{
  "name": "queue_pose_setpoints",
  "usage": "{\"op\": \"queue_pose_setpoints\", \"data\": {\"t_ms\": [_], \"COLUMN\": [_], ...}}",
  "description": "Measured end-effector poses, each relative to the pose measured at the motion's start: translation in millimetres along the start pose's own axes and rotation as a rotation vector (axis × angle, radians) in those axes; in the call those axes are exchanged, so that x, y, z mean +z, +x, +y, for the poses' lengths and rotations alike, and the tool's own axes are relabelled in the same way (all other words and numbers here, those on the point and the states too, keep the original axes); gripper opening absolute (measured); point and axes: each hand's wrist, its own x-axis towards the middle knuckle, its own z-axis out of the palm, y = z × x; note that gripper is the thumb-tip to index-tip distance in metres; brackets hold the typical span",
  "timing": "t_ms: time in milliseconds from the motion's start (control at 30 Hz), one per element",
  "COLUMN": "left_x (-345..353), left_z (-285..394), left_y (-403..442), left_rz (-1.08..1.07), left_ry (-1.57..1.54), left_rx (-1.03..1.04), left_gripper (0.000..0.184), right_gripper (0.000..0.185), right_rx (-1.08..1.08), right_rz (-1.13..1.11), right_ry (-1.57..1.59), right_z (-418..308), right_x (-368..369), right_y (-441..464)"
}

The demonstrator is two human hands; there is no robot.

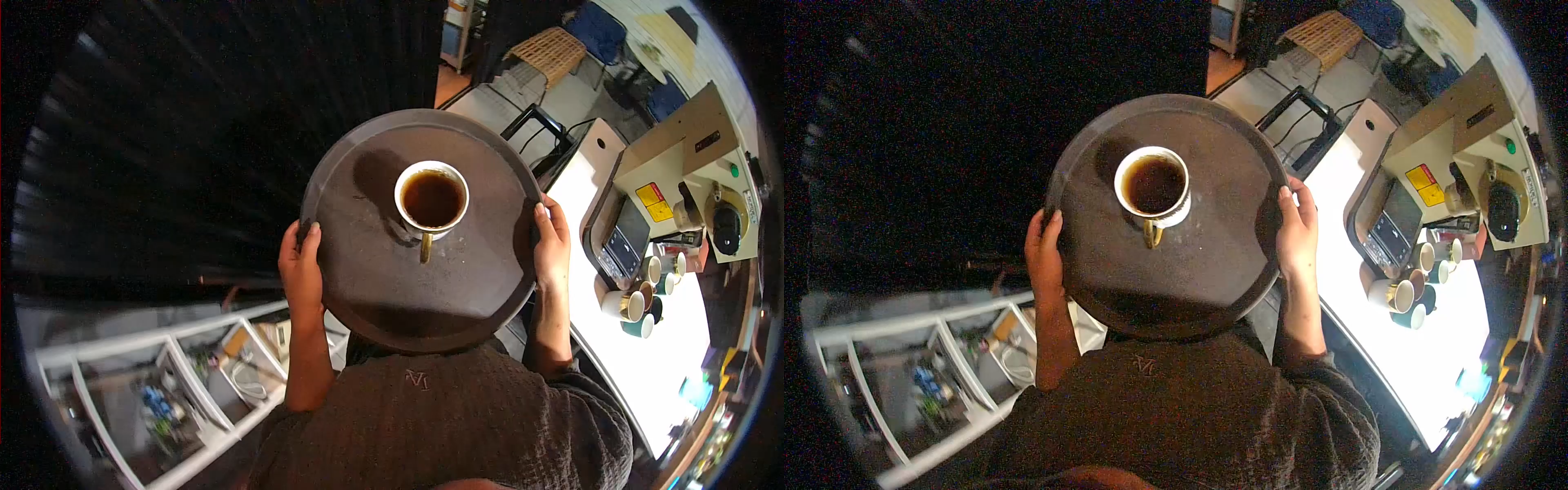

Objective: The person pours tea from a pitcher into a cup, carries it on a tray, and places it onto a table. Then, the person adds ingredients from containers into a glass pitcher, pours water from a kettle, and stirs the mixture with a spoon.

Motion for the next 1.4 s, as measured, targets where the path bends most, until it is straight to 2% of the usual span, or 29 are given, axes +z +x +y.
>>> {"op": "queue_pose_setpoints", "data": {"t_ms": [100,167,267,467,600,667,900,1033,1100,1167,1233,1300,1400], "left_x": [20,41,80,181,265,304,434,507,548,593,638,677,730], "left_z": [12,20,18,15,21,27,42,51,44,48,52,62,62], "left_y": [70,107,161,247,285,305,343,353,362,365,370,365,371], "left_rz": [-0.141,-0.299,-0.405,-0.601,-0.666,-0.769,-1.002,-1.148,-1.252,-1.319,-1.481,-1.531,-1.629], "left_ry": [0.060,-0.014,-0.021,0.034,0.080,0.071,0.096,0.157,0.178,0.184,0.187,0.158,0.151], "left_rx": [0.041,0.029,-0.011,-0.029,-0.012,-0.046,-0.048,-0.032,0.056,0.044,0.025,-0.035,-0.082], "left_gripper": [0.031,0.029,0.029,0.034,0.032,0.031,0.026,0.027,0.029,0.030,0.029,0.028,0.031], "right_gripper": [0.026,0.026,0.028,0.030,0.030,0.030,0.029,0.029,0.030,0.030,0.030,0.029,0.032], "right_rx": [-0.029,-0.012,-0.009,0.007,0.006,0.002,-0.072,-0.013,-0.042,-0.067,-0.091,-0.114,-0.158], "right_rz": [0.130,0.252,0.346,0.583,0.736,0.787,1.027,1.241,1.285,1.374,1.408,1.476,1.596], "right_ry": [-0.018,-0.020,0.028,0.036,-0.005,0.047,0.164,0.043,0.175,0.236,0.204,0.155,0.267], "right_z": [0,-1,5,1,0,-1,-21,-31,-30,-37,-44,-46,-49], "right_x": [23,35,36,37,28,21,11,12,13,15,13,8,6], "right_y": [20,34,59,121,169,188,234,252,261,278,295,315,345]}}
